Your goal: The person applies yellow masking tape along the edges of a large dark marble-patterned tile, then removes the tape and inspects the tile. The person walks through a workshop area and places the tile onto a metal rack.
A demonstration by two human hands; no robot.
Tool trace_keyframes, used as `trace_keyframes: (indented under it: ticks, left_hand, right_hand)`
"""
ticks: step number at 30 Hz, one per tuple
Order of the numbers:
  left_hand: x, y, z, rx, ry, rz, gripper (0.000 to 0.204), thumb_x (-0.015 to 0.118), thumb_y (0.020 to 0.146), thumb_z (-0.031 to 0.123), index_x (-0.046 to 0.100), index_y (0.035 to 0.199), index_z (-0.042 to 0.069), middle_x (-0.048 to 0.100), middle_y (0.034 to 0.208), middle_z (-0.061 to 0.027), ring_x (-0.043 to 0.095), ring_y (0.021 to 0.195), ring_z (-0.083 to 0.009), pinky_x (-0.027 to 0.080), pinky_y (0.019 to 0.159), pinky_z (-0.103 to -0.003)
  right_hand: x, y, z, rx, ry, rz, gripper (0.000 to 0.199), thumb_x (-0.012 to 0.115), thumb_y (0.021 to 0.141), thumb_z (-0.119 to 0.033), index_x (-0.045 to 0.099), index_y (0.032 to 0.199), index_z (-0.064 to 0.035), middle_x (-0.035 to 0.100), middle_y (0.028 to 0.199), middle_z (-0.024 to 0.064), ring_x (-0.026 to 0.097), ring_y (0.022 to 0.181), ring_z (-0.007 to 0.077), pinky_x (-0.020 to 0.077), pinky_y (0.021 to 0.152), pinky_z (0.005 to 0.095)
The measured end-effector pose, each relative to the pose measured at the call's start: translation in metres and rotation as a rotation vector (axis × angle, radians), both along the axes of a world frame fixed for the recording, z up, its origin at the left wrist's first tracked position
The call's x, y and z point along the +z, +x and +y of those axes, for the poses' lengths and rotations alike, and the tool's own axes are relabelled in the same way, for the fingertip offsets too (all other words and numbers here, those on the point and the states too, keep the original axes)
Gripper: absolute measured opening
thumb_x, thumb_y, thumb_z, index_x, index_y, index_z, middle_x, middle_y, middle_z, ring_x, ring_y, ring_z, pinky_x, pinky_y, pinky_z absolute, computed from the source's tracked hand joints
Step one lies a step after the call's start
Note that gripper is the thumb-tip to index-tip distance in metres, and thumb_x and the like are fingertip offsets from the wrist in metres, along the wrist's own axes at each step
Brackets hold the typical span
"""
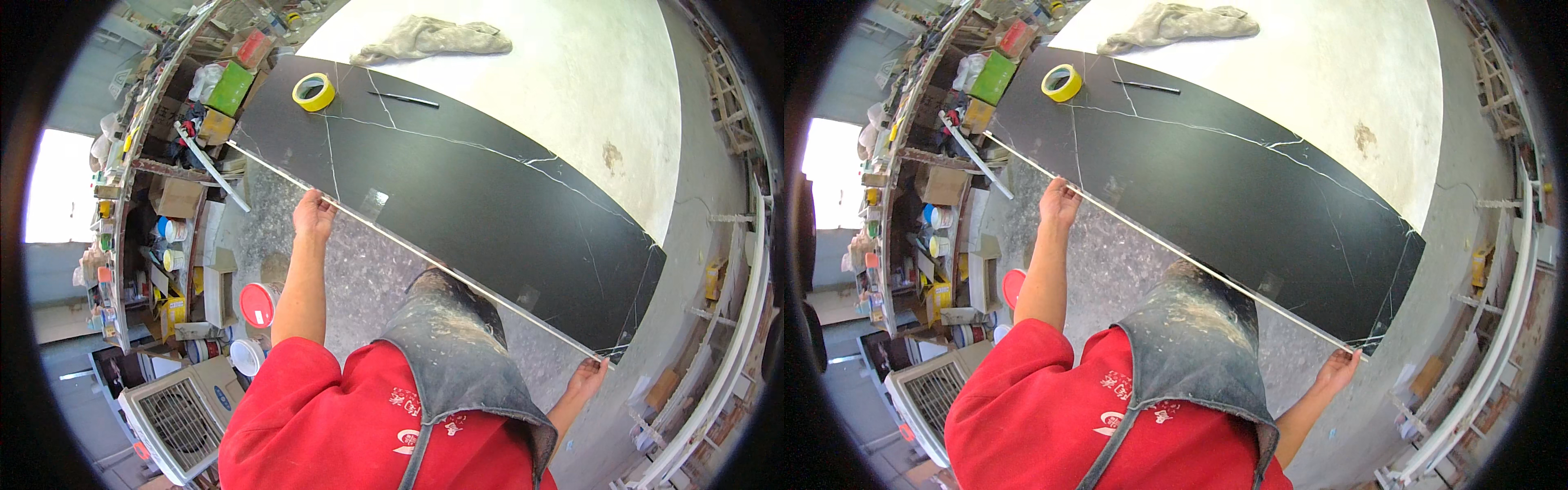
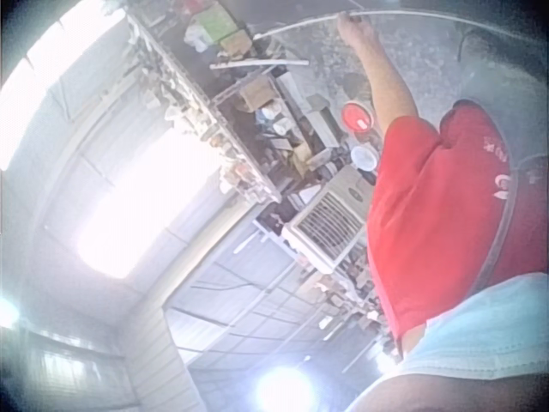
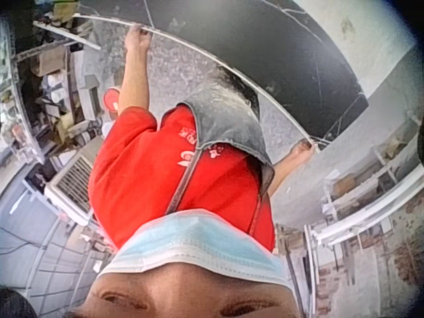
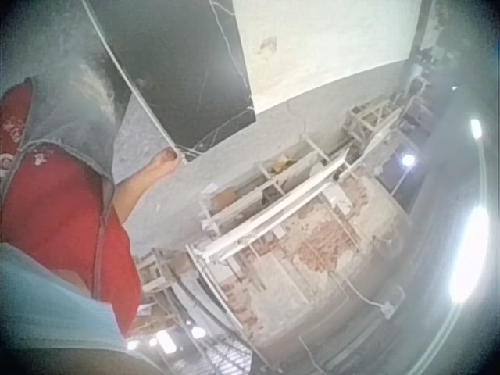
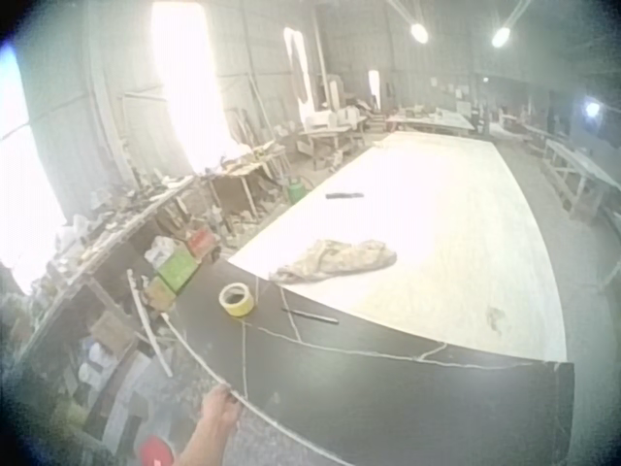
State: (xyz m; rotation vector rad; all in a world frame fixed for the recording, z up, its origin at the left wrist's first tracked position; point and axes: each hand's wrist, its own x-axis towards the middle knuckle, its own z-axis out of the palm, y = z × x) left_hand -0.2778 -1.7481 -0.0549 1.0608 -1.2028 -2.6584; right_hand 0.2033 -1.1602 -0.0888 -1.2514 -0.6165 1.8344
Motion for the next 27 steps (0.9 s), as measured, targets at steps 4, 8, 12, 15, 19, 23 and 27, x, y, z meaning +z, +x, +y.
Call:
trace_keyframes:
  ticks: [4,8,12,15,19,23,27]
  left_hand:
    - [-0.004,0.0,-0.006,-0.018,-0.022,-0.013,0.007,0.061,0.088,0.003,0.056,0.091,0.006,0.057,0.082,-0.0065,0.058,0.076,-0.0232,0.051,0.072,-0.038]
    - [0.002,-0.001,0.003,0.024,-0.06,-0.059,0.008,0.06,0.087,0.002,0.055,0.09,0.007,0.055,0.079,-0.0063,0.058,0.074,-0.0224,0.05,0.07,-0.038]
    - [0.0,-0.003,0.0,0.042,-0.063,-0.063,0.009,0.061,0.084,-0.001,0.056,0.089,0.005,0.055,0.079,-0.0069,0.058,0.071,-0.0227,0.051,0.065,-0.04]
    - [0.005,-0.004,0.003,0.027,-0.043,-0.056,0.011,0.061,0.083,-0.001,0.054,0.087,0.006,0.053,0.078,-0.0055,0.055,0.07,-0.0216,0.048,0.066,-0.039]
    - [-0.002,-0.005,-0.018,-0.085,0.045,0.044,0.008,0.058,0.083,0.001,0.054,0.086,0.008,0.052,0.078,-0.0051,0.053,0.075,-0.0228,0.046,0.073,-0.039]
    - [0.011,-0.044,-0.044,0.035,0.13,0.023,0.005,0.056,0.082,0.009,0.051,0.082,0.007,0.049,0.08,-0.0071,0.05,0.078,-0.0239,0.046,0.079,-0.042]
    - [0.015,-0.092,-0.114,0.079,0.146,0.036,0.015,0.055,0.088,0.021,0.054,0.086,0.007,0.053,0.086,-0.0072,0.051,0.082,-0.0237,0.046,0.08,-0.041]
  right_hand:
    - [0.004,-0.005,-0.002,0.037,0.032,-0.006,0.017,0.066,0.097,-0.022,0.061,0.095,-0.0054,0.067,0.084,0.0068,0.062,0.07,0.0129,0.0487,0.055,0.0228]
    - [0.012,-0.012,-0.004,0.004,0.01,-0.052,0.017,0.064,0.098,-0.022,0.061,0.094,-0.0061,0.067,0.081,0.0051,0.058,0.065,0.0105,0.0434,0.051,0.0226]
    - [0.01,-0.009,-0.001,0.024,0.018,-0.08,0.017,0.063,0.098,-0.022,0.061,0.093,-0.0065,0.066,0.081,0.0041,0.056,0.062,0.0092,0.0419,0.05,0.0217]
    - [0.015,-0.016,-0.007,-0.005,0.021,-0.099,0.017,0.062,0.099,-0.022,0.061,0.091,-0.0066,0.066,0.081,0.0038,0.056,0.061,0.0091,0.0403,0.049,0.0212]
    - [0.01,-0.015,-0.004,0.027,-0.015,-0.017,0.017,0.062,0.099,-0.022,0.062,0.09,-0.0068,0.065,0.081,0.0031,0.057,0.061,0.0096,0.0407,0.049,0.0224]
    - [-0.001,-0.004,0.002,0.069,0.004,0.034,0.017,0.063,0.098,-0.022,0.062,0.089,-0.007,0.067,0.081,0.0041,0.059,0.064,0.0119,0.0452,0.053,0.0233]
    - [-0.005,0.003,0.011,0.081,0.029,0.139,0.014,0.064,0.097,-0.019,0.063,0.09,-0.0067,0.069,0.082,0.0061,0.063,0.068,0.0155,0.051,0.061,0.028]
